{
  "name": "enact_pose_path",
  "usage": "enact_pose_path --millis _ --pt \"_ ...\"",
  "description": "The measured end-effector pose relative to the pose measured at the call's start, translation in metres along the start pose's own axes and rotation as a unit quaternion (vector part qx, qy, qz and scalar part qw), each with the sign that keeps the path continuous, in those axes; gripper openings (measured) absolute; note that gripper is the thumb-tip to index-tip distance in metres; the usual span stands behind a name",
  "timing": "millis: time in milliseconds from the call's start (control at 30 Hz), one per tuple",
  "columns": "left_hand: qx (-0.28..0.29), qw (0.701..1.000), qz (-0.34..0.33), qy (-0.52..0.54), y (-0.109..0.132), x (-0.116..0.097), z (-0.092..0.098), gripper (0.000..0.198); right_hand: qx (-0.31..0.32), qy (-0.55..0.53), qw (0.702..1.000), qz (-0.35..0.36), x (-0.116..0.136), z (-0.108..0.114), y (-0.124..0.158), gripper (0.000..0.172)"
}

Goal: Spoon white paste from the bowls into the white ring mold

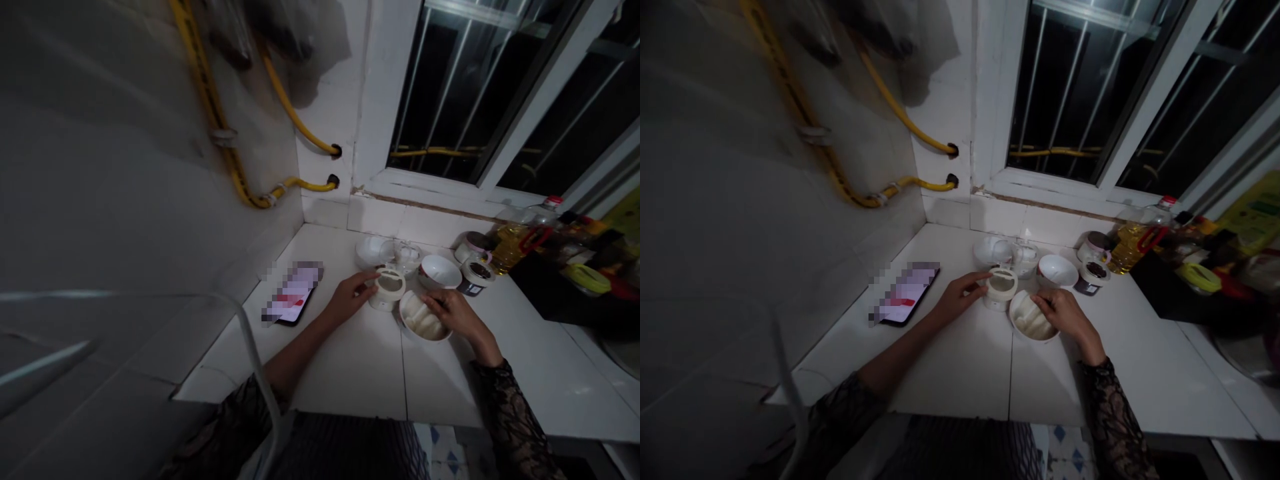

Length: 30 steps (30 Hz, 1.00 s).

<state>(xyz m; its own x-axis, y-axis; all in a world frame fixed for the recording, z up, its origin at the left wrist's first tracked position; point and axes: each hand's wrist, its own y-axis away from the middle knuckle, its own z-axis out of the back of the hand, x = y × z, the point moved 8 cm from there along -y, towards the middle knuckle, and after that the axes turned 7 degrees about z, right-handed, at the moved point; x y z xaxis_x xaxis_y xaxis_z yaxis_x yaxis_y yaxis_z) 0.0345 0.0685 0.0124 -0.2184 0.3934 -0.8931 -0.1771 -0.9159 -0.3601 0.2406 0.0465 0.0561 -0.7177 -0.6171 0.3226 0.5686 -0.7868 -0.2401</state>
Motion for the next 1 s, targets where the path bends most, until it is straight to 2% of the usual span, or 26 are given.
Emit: enact_pose_path --millis 167,433,633,867,1000 --pt "0.003 1.0 0.009 0.011 0.002 -0.002 0.0 0.034 -0.001 -0.029 1.0 -0.011 0.001 -0.001 0.001 0.046" --pt "0.013 0.999 0.027 0.026 0.006 -0.002 -0.002 0.036 -0.005 -0.014 0.999 -0.036 -0.002 0.0 0.001 0.048" --pt "0.028 0.998 0.05 0.03 0.009 -0.003 -0.006 0.038 0.007 -0.011 0.999 -0.042 -0.005 -0.001 0.003 0.044" --pt "0.066 0.994 0.086 0.005 0.013 -0.011 -0.007 0.043 0.016 -0.039 0.997 -0.062 -0.015 -0.002 0.005 0.036" --pt "0.09 0.989 0.113 -0.02 0.015 -0.013 -0.009 0.051 0.001 -0.044 0.997 -0.064 -0.02 0.0 0.005 0.034"
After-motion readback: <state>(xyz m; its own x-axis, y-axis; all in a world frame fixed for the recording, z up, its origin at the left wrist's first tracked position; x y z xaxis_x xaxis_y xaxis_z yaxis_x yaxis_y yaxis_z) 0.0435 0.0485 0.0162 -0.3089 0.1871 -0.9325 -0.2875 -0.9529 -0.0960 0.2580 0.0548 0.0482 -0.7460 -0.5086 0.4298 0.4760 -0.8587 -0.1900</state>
